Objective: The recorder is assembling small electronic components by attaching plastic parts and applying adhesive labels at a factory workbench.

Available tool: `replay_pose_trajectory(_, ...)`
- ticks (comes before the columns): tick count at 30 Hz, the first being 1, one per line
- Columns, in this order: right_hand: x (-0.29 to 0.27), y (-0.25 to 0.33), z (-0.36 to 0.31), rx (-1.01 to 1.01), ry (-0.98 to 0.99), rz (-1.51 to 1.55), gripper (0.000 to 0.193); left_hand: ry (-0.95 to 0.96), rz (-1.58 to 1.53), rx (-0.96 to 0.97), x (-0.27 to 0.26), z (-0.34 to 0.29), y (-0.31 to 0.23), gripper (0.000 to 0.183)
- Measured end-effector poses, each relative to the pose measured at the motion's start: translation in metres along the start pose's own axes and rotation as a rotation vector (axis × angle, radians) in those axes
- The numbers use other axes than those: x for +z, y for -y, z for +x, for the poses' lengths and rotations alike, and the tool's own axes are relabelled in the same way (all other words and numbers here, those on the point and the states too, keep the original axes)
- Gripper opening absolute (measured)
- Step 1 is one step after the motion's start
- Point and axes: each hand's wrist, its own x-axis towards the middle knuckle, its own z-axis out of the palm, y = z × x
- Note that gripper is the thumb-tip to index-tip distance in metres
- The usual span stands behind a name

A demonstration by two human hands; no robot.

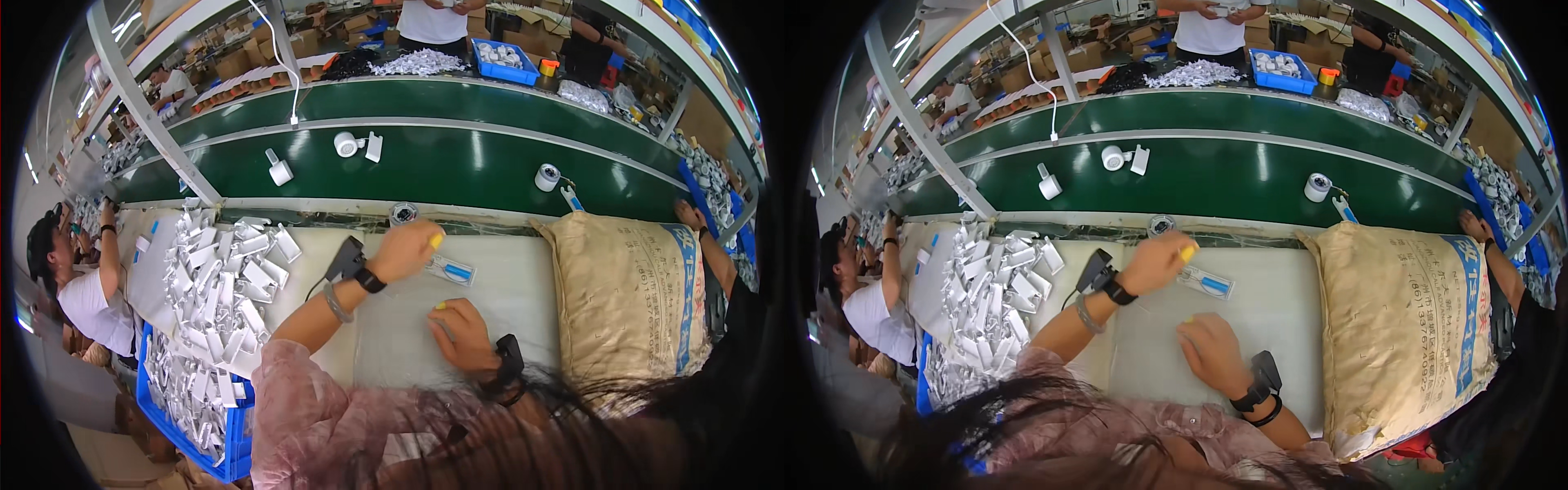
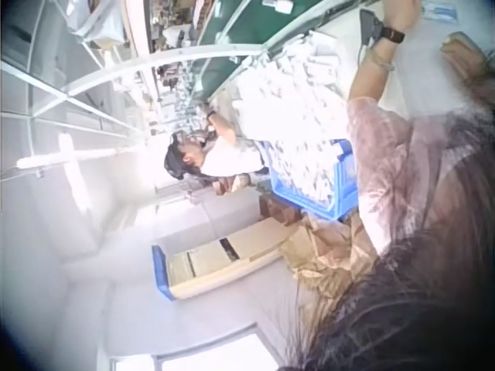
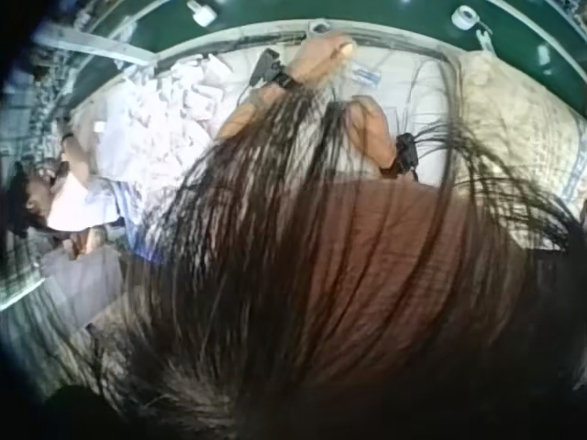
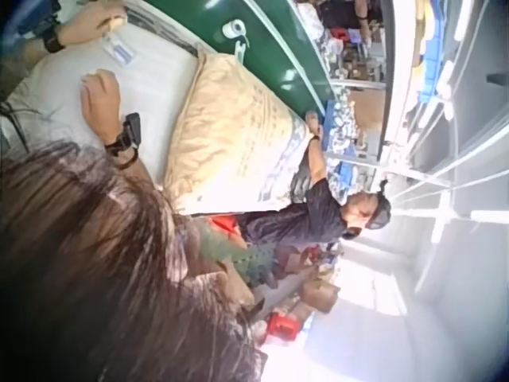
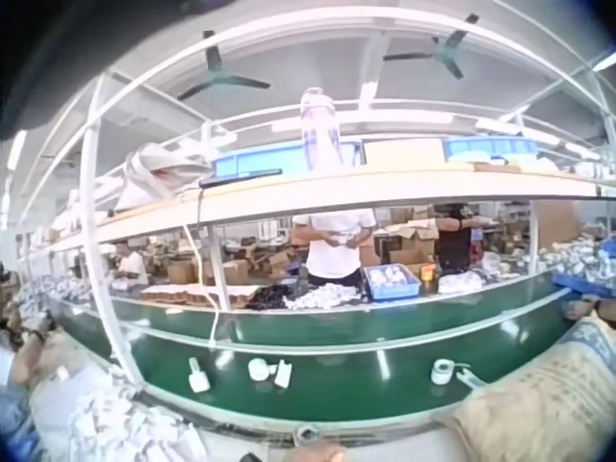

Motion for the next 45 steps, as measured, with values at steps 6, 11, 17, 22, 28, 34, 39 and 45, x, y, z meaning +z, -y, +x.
replay_pose_trajectory(6,-0.003,0.008,0.007,-0.022,0.018,-0.014,0.018,0.043,0.271,0.037,0.048,-0.026,-0.031,0.028)
replay_pose_trajectory(11,-0.005,0.009,0.007,-0.028,0.009,0.014,0.017,0.166,0.460,0.082,0.035,-0.046,-0.027,0.022)
replay_pose_trajectory(17,-0.003,0.006,0.006,-0.025,0.008,-0.011,0.016,-0.063,0.167,0.089,0.030,-0.079,-0.016,0.031)
replay_pose_trajectory(22,-0.007,0.012,0.008,-0.008,0.031,0.004,0.015,-0.147,0.367,-0.445,0.017,-0.081,-0.029,0.047)
replay_pose_trajectory(28,-0.005,0.008,0.005,-0.018,0.015,-0.004,0.016,-0.034,0.325,-0.379,0.018,-0.080,-0.013,0.048)
replay_pose_trajectory(34,-0.007,0.002,0.008,-0.066,-0.053,-0.206,0.033,0.207,0.069,-0.274,0.002,-0.086,-0.043,0.051)
replay_pose_trajectory(39,-0.011,-0.006,0.014,-0.068,0.097,-0.296,0.057,0.602,-0.640,-0.191,-0.013,-0.093,-0.036,0.051)
replay_pose_trajectory(45,-0.015,0.006,0.018,-0.131,0.238,-0.181,0.039,0.900,-1.011,-0.108,-0.018,-0.096,-0.037,0.044)
